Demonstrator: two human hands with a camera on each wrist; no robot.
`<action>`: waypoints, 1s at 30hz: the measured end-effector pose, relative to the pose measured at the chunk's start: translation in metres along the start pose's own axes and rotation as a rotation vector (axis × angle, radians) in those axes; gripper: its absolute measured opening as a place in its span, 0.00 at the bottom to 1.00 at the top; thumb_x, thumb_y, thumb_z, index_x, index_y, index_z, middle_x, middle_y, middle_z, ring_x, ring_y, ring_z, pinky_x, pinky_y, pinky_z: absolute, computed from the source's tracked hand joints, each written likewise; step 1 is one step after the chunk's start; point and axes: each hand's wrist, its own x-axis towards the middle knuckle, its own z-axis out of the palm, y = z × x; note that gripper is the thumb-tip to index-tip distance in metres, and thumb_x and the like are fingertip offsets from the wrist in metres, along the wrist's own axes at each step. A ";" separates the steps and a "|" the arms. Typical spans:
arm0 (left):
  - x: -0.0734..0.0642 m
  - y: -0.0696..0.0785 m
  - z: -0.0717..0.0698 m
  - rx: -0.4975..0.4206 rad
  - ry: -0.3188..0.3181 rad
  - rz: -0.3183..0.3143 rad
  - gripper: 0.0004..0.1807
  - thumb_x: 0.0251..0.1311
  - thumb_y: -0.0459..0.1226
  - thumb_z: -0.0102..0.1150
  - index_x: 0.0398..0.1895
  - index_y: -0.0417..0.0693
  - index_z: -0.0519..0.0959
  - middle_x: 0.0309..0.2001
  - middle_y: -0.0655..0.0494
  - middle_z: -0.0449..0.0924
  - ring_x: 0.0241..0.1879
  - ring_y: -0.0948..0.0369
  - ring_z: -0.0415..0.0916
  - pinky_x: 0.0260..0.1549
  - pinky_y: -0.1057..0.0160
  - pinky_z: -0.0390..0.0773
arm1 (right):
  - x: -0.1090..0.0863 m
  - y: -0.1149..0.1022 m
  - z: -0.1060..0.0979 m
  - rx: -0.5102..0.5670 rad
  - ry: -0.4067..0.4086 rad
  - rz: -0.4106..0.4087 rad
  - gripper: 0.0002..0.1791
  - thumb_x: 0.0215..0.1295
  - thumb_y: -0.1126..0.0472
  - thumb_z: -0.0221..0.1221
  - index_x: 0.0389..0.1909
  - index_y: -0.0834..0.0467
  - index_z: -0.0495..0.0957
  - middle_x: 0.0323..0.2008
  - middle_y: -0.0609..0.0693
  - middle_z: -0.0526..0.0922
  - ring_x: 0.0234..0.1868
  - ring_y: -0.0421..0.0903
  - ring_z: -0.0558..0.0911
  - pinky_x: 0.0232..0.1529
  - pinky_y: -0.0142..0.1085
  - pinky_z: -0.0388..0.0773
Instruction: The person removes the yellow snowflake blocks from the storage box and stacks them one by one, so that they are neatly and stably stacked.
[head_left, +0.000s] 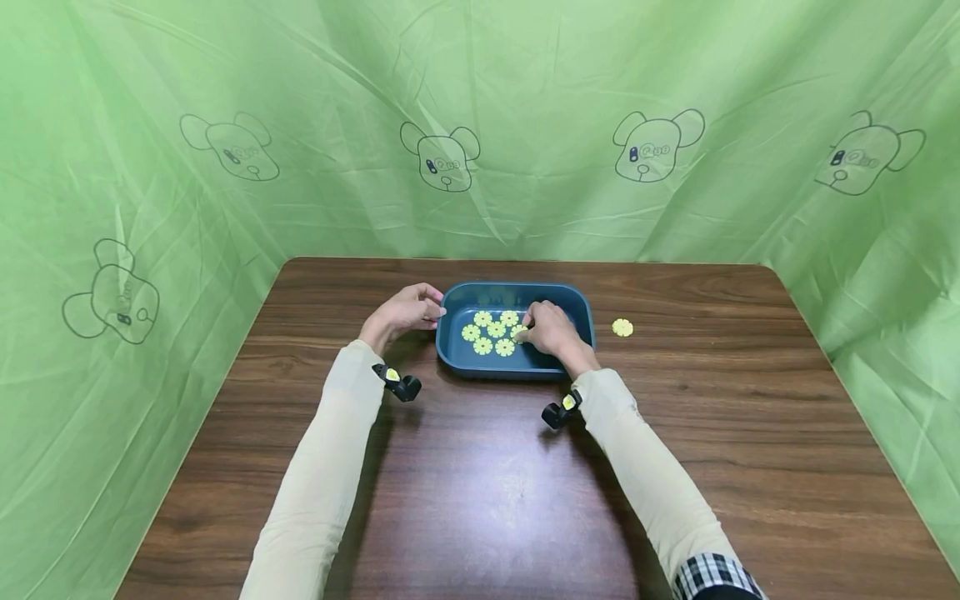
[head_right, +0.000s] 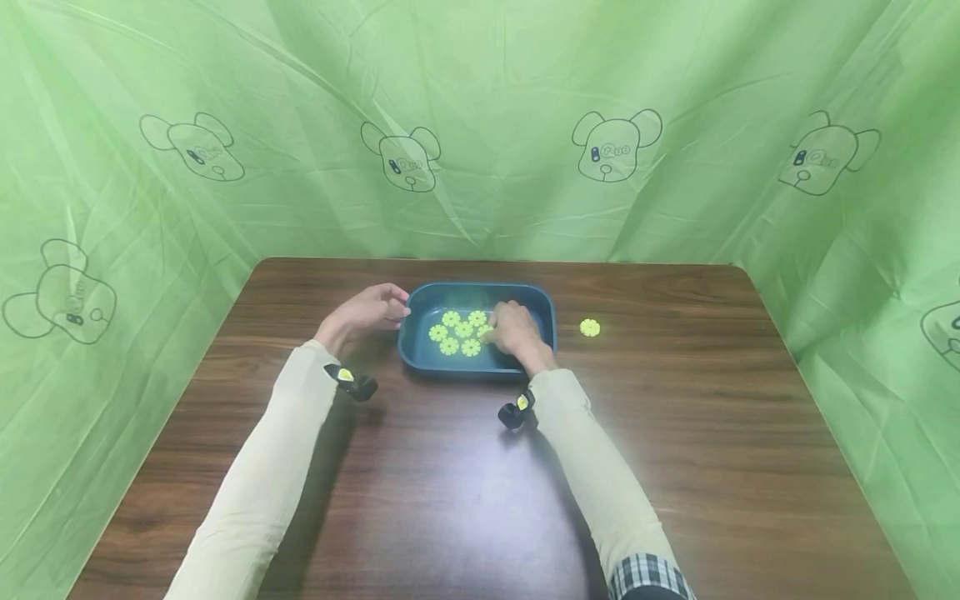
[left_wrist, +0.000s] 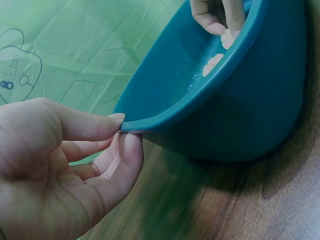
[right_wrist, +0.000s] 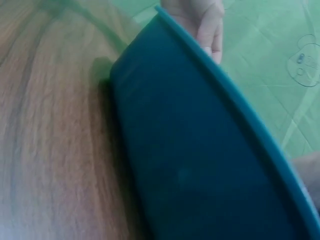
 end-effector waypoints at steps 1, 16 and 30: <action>0.000 0.000 0.000 0.002 0.001 0.001 0.21 0.64 0.28 0.52 0.58 0.35 0.63 0.42 0.46 0.71 0.35 0.58 0.72 0.57 0.48 0.73 | -0.001 0.000 -0.001 0.021 0.005 0.001 0.14 0.57 0.53 0.67 0.33 0.58 0.76 0.37 0.53 0.76 0.40 0.50 0.73 0.44 0.41 0.72; 0.002 -0.003 0.000 0.019 0.009 -0.002 0.20 0.64 0.29 0.53 0.58 0.36 0.64 0.41 0.48 0.72 0.34 0.60 0.73 0.49 0.57 0.79 | -0.010 0.003 -0.011 0.403 0.078 0.031 0.10 0.63 0.52 0.62 0.36 0.55 0.79 0.38 0.51 0.81 0.38 0.48 0.75 0.38 0.37 0.72; 0.001 -0.001 0.000 0.010 0.000 0.002 0.21 0.64 0.29 0.53 0.59 0.35 0.62 0.41 0.47 0.70 0.34 0.61 0.73 0.57 0.49 0.73 | -0.015 0.011 -0.041 0.529 0.209 -0.025 0.12 0.63 0.53 0.63 0.36 0.58 0.79 0.37 0.53 0.79 0.37 0.47 0.74 0.37 0.36 0.71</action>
